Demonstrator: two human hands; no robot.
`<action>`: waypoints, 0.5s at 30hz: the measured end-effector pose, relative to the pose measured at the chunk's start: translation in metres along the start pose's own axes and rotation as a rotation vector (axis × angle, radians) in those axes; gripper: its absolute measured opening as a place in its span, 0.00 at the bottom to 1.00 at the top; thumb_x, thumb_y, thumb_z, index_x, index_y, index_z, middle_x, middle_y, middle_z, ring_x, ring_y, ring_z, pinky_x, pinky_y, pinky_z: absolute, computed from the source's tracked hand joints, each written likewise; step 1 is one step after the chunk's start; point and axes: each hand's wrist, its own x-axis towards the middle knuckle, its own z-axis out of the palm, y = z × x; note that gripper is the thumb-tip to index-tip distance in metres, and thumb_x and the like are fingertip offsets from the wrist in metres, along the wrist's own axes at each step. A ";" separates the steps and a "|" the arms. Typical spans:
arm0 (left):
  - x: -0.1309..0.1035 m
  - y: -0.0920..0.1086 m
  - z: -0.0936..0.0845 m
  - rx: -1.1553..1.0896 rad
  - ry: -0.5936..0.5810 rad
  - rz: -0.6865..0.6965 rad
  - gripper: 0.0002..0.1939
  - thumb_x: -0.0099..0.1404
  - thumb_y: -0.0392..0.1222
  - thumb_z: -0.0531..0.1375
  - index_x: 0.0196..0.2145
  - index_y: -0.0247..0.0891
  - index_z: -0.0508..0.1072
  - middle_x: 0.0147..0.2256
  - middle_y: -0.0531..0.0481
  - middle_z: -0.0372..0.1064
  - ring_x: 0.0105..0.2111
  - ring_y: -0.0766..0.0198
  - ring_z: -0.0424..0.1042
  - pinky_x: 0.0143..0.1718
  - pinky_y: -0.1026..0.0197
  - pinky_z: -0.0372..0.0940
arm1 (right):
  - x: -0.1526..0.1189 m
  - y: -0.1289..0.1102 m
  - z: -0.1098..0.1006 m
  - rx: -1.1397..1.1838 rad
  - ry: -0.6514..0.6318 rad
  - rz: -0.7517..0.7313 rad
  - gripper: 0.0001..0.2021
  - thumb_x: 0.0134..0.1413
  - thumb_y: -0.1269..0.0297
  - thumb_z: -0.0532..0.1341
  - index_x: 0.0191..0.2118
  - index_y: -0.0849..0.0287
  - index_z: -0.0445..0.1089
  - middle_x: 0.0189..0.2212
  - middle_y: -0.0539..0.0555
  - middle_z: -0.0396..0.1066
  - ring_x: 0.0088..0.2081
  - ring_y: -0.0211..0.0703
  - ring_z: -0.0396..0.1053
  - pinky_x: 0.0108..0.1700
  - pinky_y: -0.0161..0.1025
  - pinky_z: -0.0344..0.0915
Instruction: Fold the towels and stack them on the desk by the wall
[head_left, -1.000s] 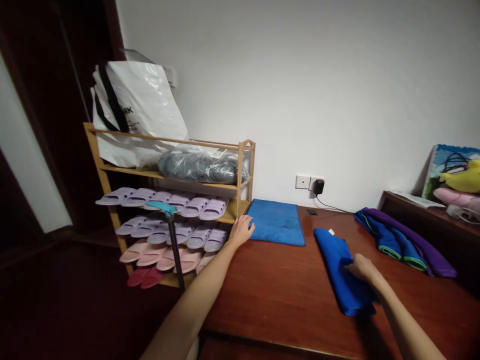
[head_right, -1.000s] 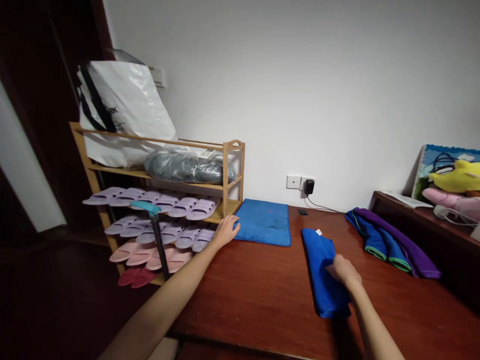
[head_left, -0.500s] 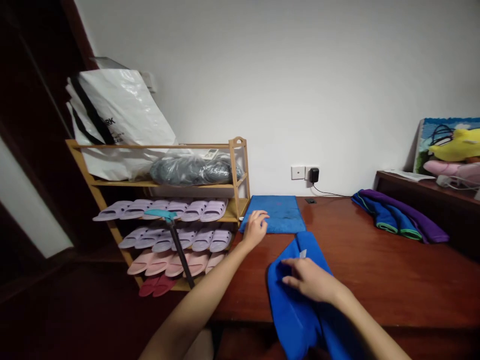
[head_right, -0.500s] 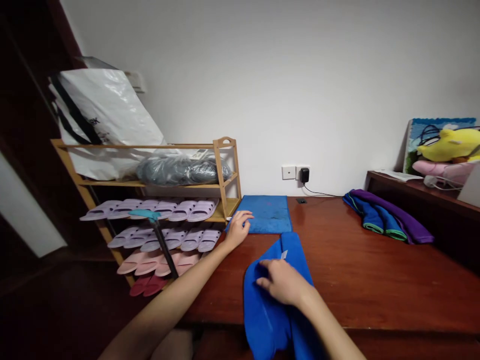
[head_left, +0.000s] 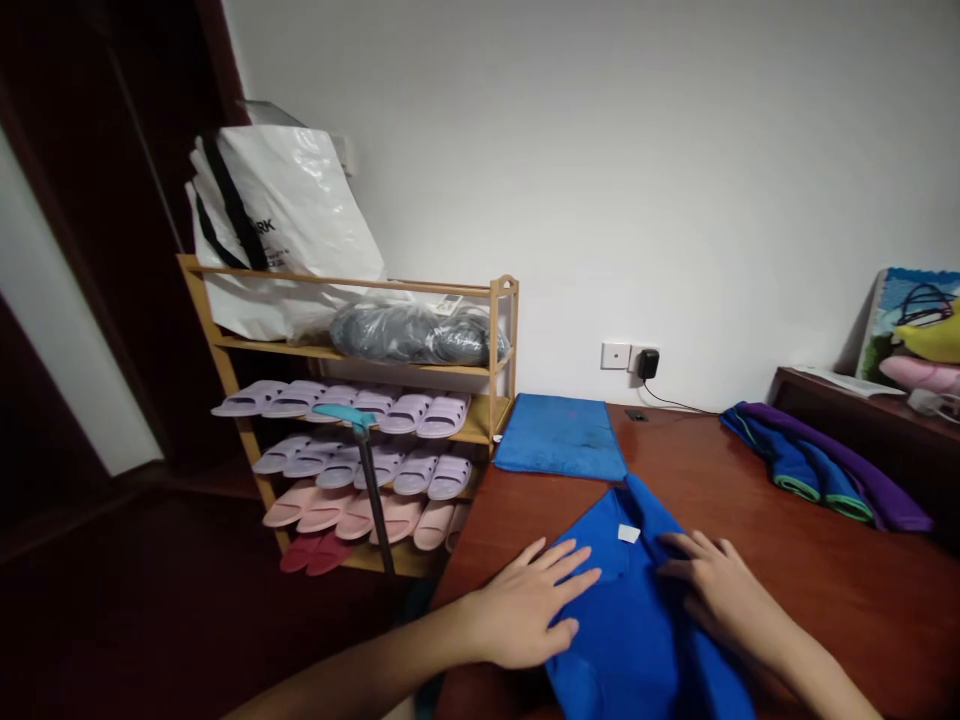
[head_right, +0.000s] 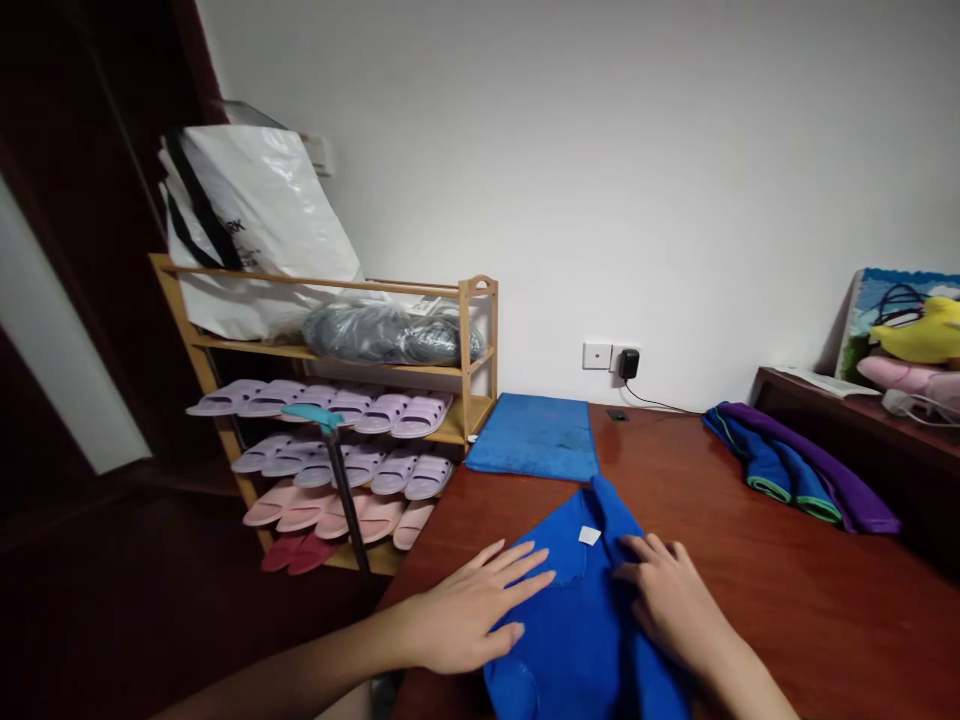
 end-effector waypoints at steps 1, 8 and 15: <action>-0.006 -0.003 -0.003 -0.008 0.002 0.003 0.33 0.64 0.41 0.54 0.65 0.50 0.48 0.65 0.51 0.40 0.64 0.51 0.38 0.61 0.39 0.39 | -0.005 0.014 0.000 -0.043 0.019 0.032 0.27 0.43 0.74 0.50 0.46 0.44 0.72 0.57 0.52 0.60 0.55 0.52 0.59 0.52 0.53 0.55; -0.045 -0.012 -0.016 0.002 0.028 -0.065 0.34 0.63 0.33 0.52 0.63 0.56 0.51 0.65 0.58 0.41 0.64 0.53 0.42 0.62 0.41 0.42 | -0.043 0.097 0.003 -0.237 0.173 0.183 0.19 0.56 0.66 0.48 0.43 0.41 0.74 0.54 0.56 0.64 0.52 0.56 0.65 0.46 0.55 0.62; -0.028 0.028 -0.010 0.136 0.163 0.066 0.29 0.61 0.33 0.53 0.61 0.40 0.59 0.65 0.50 0.42 0.64 0.56 0.42 0.64 0.51 0.38 | -0.019 -0.007 0.009 -0.011 0.283 -0.032 0.22 0.60 0.50 0.48 0.57 0.48 0.64 0.60 0.52 0.55 0.56 0.48 0.61 0.56 0.50 0.62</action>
